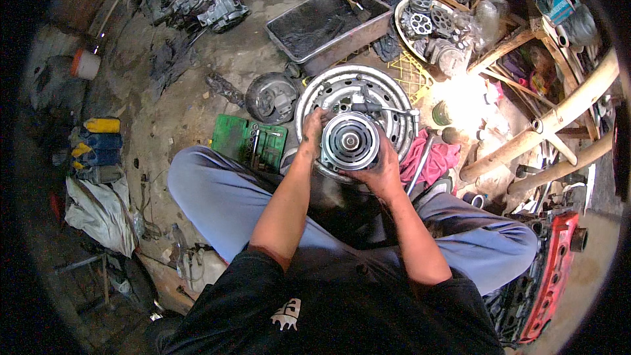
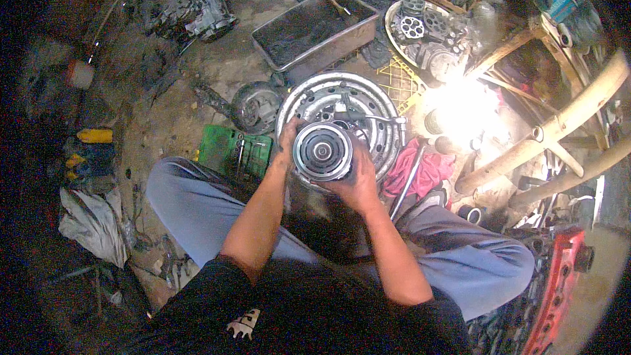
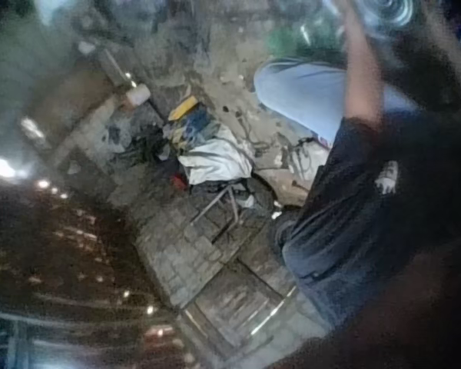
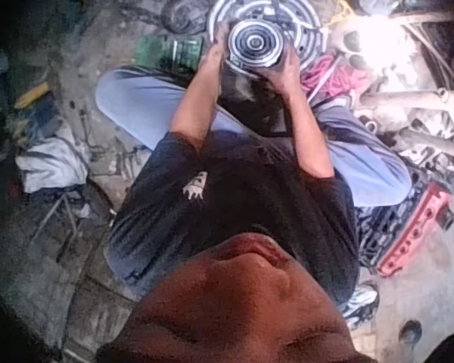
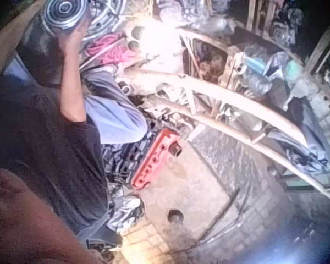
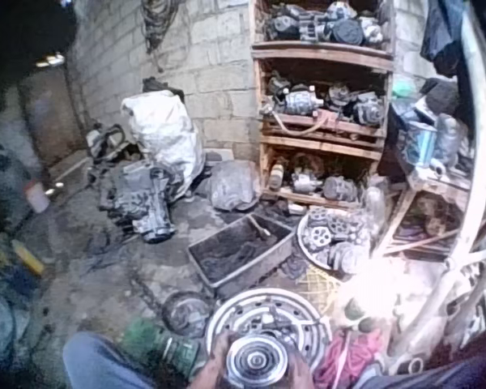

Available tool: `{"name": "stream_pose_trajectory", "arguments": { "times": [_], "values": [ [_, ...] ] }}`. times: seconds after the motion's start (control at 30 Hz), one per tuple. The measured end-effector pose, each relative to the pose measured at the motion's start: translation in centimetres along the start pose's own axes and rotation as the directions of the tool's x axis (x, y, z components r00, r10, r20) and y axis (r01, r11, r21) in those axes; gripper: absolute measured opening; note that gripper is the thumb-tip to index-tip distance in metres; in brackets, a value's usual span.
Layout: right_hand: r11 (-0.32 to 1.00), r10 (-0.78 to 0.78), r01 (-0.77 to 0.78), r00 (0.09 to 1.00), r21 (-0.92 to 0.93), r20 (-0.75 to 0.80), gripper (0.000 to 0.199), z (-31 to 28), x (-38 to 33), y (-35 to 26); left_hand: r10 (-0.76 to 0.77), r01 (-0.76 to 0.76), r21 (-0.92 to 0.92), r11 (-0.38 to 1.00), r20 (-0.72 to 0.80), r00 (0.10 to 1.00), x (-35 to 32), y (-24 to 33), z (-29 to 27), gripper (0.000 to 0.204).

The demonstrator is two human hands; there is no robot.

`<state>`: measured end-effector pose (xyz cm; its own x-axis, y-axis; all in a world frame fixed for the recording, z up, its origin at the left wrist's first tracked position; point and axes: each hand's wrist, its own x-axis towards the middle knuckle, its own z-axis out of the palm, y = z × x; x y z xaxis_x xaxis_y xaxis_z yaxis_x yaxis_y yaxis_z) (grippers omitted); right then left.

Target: The person sits on the floor and assembles a mechanical part, likely a brake drum or hub. They place a cylindrical component into the center, use a hammer to tap it into place, and then use a wrench to tighten bolts around the perimeter.

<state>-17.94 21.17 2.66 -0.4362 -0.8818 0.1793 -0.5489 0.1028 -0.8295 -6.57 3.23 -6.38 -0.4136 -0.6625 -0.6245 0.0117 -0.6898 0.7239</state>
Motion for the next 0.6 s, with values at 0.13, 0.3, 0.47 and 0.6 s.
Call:
{"name": "stream_pose_trajectory", "arguments": {
  "times": [0.13,0.3,0.47,0.6],
  "values": [
    [0.989,0.047,-0.066,0.988,0.131,0.145,0.106,-2.0,1.3,-1.0,0.12,-0.116,0.108,0.987,-0.034,0.992,-1.7,0.1,0.7,0.044],
    [0.983,0.036,-0.069,0.98,0.169,0.194,0.108,-3.1,1.1,0.7,0.172,-0.165,0.142,0.976,-0.042,0.984,-3.5,0.6,2.2,0.05],
    [0.929,0.24,-0.323,0.898,0.18,0.368,0.087,-6.8,1.3,0.3,0.188,-0.184,-0.041,0.982,0.161,0.969,-5.7,1.9,2.8,0.064],
    [0.939,0.295,-0.31,0.948,0.148,0.115,0.045,-9.2,1.6,3.4,0.34,-0.462,0.328,0.824,0.367,0.866,-10.3,6.5,4.2,0.059]
  ]
}}
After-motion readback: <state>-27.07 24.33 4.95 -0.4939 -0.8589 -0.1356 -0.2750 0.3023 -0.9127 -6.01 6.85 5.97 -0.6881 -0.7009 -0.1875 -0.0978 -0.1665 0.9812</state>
